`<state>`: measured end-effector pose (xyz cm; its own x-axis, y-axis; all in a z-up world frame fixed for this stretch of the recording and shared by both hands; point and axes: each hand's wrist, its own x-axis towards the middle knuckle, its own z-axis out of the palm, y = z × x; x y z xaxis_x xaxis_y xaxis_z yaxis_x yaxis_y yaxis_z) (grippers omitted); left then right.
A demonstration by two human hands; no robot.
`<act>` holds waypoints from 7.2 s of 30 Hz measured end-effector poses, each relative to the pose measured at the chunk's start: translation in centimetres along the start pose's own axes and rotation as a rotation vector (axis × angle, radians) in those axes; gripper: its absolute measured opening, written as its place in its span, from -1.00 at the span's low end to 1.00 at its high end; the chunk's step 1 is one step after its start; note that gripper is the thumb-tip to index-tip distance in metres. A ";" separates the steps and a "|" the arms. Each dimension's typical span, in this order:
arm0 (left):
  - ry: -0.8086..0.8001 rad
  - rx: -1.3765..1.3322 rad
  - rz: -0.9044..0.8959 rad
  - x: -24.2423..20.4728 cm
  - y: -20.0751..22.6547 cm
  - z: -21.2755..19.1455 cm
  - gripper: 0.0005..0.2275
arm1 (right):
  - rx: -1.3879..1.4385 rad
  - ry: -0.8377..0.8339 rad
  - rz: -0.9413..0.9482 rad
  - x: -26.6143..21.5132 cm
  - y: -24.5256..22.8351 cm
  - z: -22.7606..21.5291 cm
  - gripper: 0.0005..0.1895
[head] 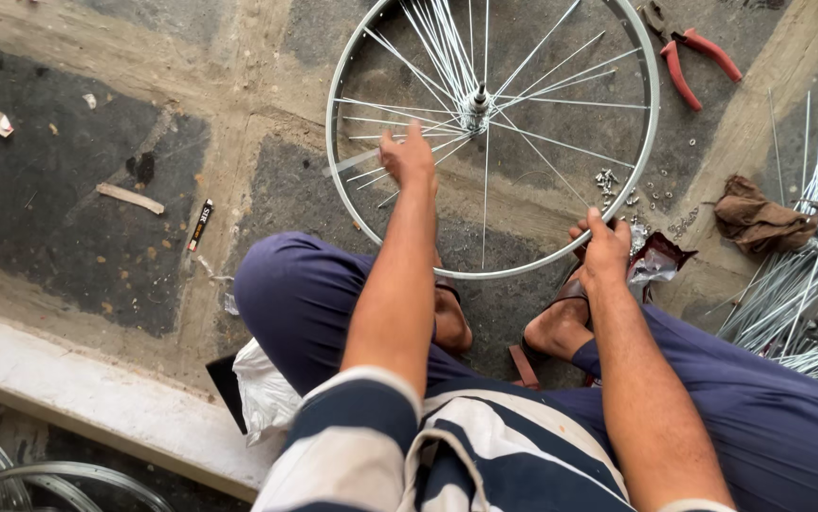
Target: The person sits on the floor and installs spokes into a bicycle wheel rim, threading them through the rim holes and securing them with nipples. The person repeatedly picks up spokes and nipples, inserts them, and tightens them by hand.
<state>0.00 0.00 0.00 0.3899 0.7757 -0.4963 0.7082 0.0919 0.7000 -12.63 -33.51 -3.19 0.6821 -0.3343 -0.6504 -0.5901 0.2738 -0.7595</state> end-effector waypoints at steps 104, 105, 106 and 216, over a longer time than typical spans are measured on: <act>-1.171 -0.094 -0.116 -17.8 -8.7 4.3 -0.78 | 0.136 -0.099 0.093 1.0 -15.3 -4.5 -0.92; -1.161 -0.068 -0.089 -17.8 -8.6 4.3 -0.78 | 0.138 -0.109 0.079 0.1 -15.9 -4.3 -0.92; -1.150 -0.041 -0.063 -17.8 -8.5 4.5 -0.77 | 0.140 -0.118 0.065 -0.7 -16.5 -4.1 -0.92; -1.206 0.070 -0.083 -18.2 -6.3 5.0 -0.68 | -0.208 -0.045 -0.065 -6.5 -7.6 0.4 -0.70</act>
<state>-8.67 -17.77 2.03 0.6136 -0.3148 -0.7241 0.7727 0.0509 0.6327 -12.42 -33.02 6.81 0.7375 -0.3035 -0.6033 -0.6173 0.0593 -0.7845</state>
